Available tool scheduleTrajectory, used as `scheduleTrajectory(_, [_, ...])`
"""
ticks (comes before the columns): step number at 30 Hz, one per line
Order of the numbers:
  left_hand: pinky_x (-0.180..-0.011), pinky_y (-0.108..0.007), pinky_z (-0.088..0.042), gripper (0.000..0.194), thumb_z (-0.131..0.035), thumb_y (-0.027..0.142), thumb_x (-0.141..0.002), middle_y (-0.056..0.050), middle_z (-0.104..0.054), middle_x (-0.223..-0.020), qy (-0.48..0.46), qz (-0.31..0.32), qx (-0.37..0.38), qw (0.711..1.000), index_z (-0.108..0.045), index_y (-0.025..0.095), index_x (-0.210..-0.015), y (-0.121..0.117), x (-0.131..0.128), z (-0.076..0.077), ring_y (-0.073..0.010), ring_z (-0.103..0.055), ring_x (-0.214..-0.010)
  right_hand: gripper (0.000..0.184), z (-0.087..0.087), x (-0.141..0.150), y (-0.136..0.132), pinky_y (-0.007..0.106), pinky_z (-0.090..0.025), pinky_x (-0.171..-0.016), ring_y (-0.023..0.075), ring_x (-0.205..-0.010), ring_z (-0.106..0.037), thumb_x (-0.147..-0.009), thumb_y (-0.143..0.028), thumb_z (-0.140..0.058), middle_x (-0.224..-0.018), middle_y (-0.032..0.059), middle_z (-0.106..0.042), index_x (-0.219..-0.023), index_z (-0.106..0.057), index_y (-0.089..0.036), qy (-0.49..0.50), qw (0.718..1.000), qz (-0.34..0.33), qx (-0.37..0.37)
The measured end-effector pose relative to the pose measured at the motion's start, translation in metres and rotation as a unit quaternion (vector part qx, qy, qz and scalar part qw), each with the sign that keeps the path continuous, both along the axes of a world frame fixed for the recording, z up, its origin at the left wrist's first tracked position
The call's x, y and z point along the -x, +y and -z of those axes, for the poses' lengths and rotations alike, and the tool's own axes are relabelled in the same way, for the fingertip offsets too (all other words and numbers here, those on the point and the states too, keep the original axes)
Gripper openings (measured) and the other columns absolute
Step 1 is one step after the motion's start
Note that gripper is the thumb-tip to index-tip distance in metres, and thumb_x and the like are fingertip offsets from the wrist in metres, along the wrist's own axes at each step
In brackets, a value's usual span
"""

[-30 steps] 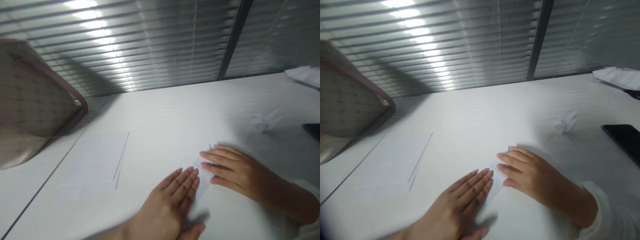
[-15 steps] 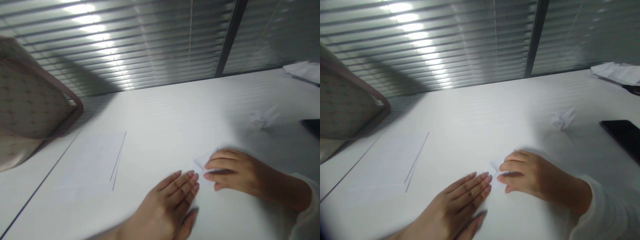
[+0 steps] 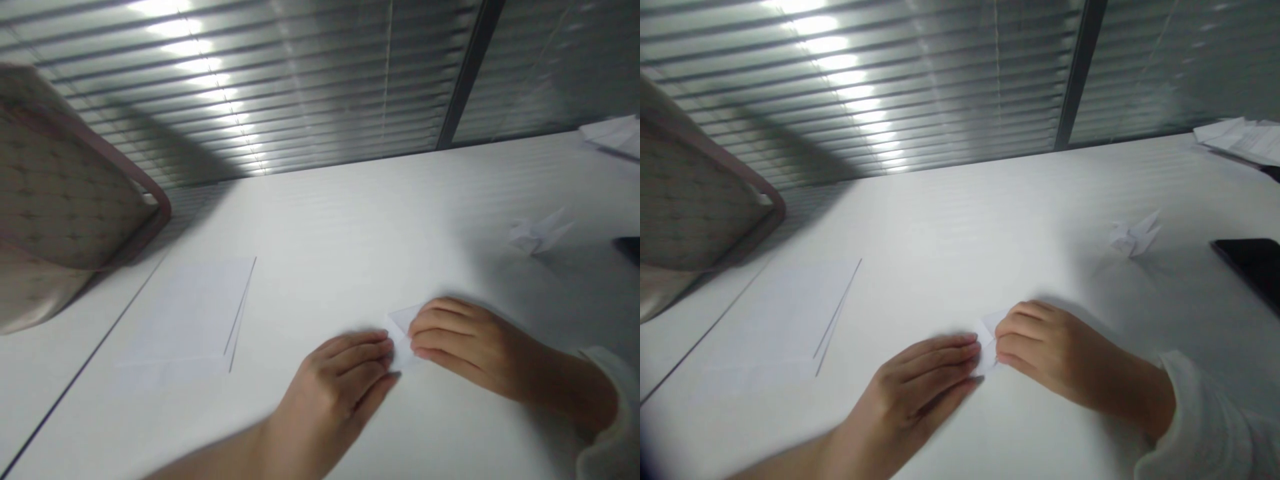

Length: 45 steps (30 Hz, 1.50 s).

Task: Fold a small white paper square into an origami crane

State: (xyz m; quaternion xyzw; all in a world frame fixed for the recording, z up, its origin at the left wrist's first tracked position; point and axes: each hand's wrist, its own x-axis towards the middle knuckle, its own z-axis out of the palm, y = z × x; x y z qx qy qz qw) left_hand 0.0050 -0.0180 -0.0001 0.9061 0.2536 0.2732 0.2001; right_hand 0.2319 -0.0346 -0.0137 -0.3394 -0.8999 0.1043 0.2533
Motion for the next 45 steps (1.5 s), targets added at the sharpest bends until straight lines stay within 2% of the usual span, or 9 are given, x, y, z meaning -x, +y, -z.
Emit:
scheduleTrajectory(4, [-0.093, -0.03, -0.054, 0.013, -0.061, 0.016, -0.086, -0.003, -0.072, -0.102, -0.002, -0.008, 0.037, 0.999, -0.068, 0.019, -0.097, 0.0, 0.001, 0.004, -0.0167, -0.066, -0.098, 0.021, 0.001, 0.005, -0.002, 0.032, -0.05, -0.075, 0.0168, -0.083, -0.06, -0.095, -0.016, -0.042, -0.088, 0.0052, -0.067, -0.09, -0.062, -0.015, 0.014, 0.998, 0.059, 0.031])
scheduleTrajectory(10, [-0.097, -0.027, -0.05, 0.02, -0.057, 0.01, -0.087, -0.004, -0.067, -0.11, 0.008, 0.002, 0.059, 0.998, -0.065, 0.019, -0.104, -0.004, 0.004, 0.007, -0.0163, -0.06, -0.108, 0.019, 0.01, 0.003, -0.003, 0.032, -0.051, -0.074, 0.0169, -0.083, -0.061, -0.094, -0.015, -0.042, -0.089, 0.0045, -0.067, -0.09, -0.06, -0.017, 0.009, 0.997, 0.074, 0.012])
scheduleTrajectory(14, [-0.095, -0.028, -0.051, 0.012, -0.063, 0.016, -0.084, -0.003, -0.067, -0.106, -0.008, -0.058, 0.117, 0.991, -0.068, 0.02, -0.095, -0.009, -0.001, 0.004, -0.0163, -0.062, -0.102, 0.021, 0.008, 0.007, -0.007, 0.032, -0.051, -0.08, 0.0173, -0.089, -0.061, -0.094, -0.014, -0.039, -0.094, 0.0053, -0.064, -0.087, -0.058, -0.019, 0.006, 0.993, 0.106, 0.045])
scheduleTrajectory(18, [-0.09, -0.03, -0.052, 0.005, -0.063, 0.017, -0.083, -0.006, -0.061, -0.105, -0.015, -0.111, 0.163, 0.98, -0.068, 0.02, -0.083, -0.009, -0.008, 0.002, -0.0185, -0.059, -0.101, 0.023, 0.004, 0.012, -0.009, 0.035, -0.048, -0.09, 0.0197, -0.104, -0.057, -0.094, -0.015, -0.038, -0.101, 0.0076, -0.06, -0.08, -0.055, -0.02, 0.01, 0.987, 0.144, 0.078])
scheduleTrajectory(22, [-0.087, -0.034, -0.05, 0.008, -0.061, 0.013, -0.083, -0.007, -0.057, -0.098, -0.023, -0.131, 0.166, 0.977, -0.064, 0.018, -0.077, -0.007, -0.01, 0.004, -0.0202, -0.056, -0.098, 0.018, 0.006, 0.013, -0.01, 0.042, -0.043, -0.097, 0.0244, -0.117, -0.048, -0.093, -0.02, -0.044, -0.112, 0.0096, -0.055, -0.08, -0.056, -0.021, -0.002, 0.982, 0.168, 0.088])
scheduleTrajectory(27, [-0.085, -0.037, -0.047, 0.008, -0.059, 0.013, -0.083, -0.007, -0.054, -0.096, -0.008, -0.143, 0.155, 0.977, -0.061, 0.018, -0.076, -0.005, -0.011, 0.005, -0.0216, -0.052, -0.097, 0.014, 0.01, 0.012, -0.009, 0.045, -0.041, -0.097, 0.026, -0.118, -0.046, -0.092, -0.02, -0.045, -0.114, 0.0109, -0.053, -0.081, -0.055, -0.021, -0.005, 0.98, 0.177, 0.087])
scheduleTrajectory(33, [-0.087, -0.043, -0.043, 0.011, -0.063, 0.016, -0.079, -0.007, -0.053, -0.096, 0.026, -0.17, 0.164, 0.971, -0.06, 0.018, -0.069, -0.003, -0.012, 0.002, -0.0249, -0.048, -0.1, 0.012, 0.012, 0.014, -0.008, 0.044, -0.041, -0.096, 0.0266, -0.116, -0.047, -0.09, -0.021, -0.049, -0.112, 0.0122, -0.053, -0.078, -0.051, -0.021, 0.019, 0.977, 0.194, 0.084])
scheduleTrajectory(38, [-0.086, -0.045, -0.044, 0.011, -0.066, 0.014, -0.076, -0.007, -0.054, -0.1, 0.048, -0.167, 0.173, 0.969, -0.059, 0.02, -0.069, -0.001, -0.012, -0.001, -0.0266, -0.048, -0.102, 0.014, 0.01, 0.017, -0.008, 0.044, -0.043, -0.094, 0.0264, -0.112, -0.051, -0.088, -0.016, -0.052, -0.113, 0.0113, -0.054, -0.075, -0.05, -0.021, 0.031, 0.972, 0.215, 0.086])
scheduleTrajectory(45, [-0.083, -0.046, -0.046, 0.014, -0.07, 0.012, -0.072, -0.007, -0.053, -0.103, 0.069, -0.169, 0.189, 0.965, -0.059, 0.02, -0.068, 0.004, -0.012, -0.003, -0.0281, -0.047, -0.101, 0.014, 0.009, 0.018, -0.009, 0.042, -0.042, -0.093, 0.0249, -0.112, -0.049, -0.088, -0.015, -0.053, -0.11, 0.0107, -0.054, -0.076, -0.049, -0.021, 0.046, 0.974, 0.203, 0.089])
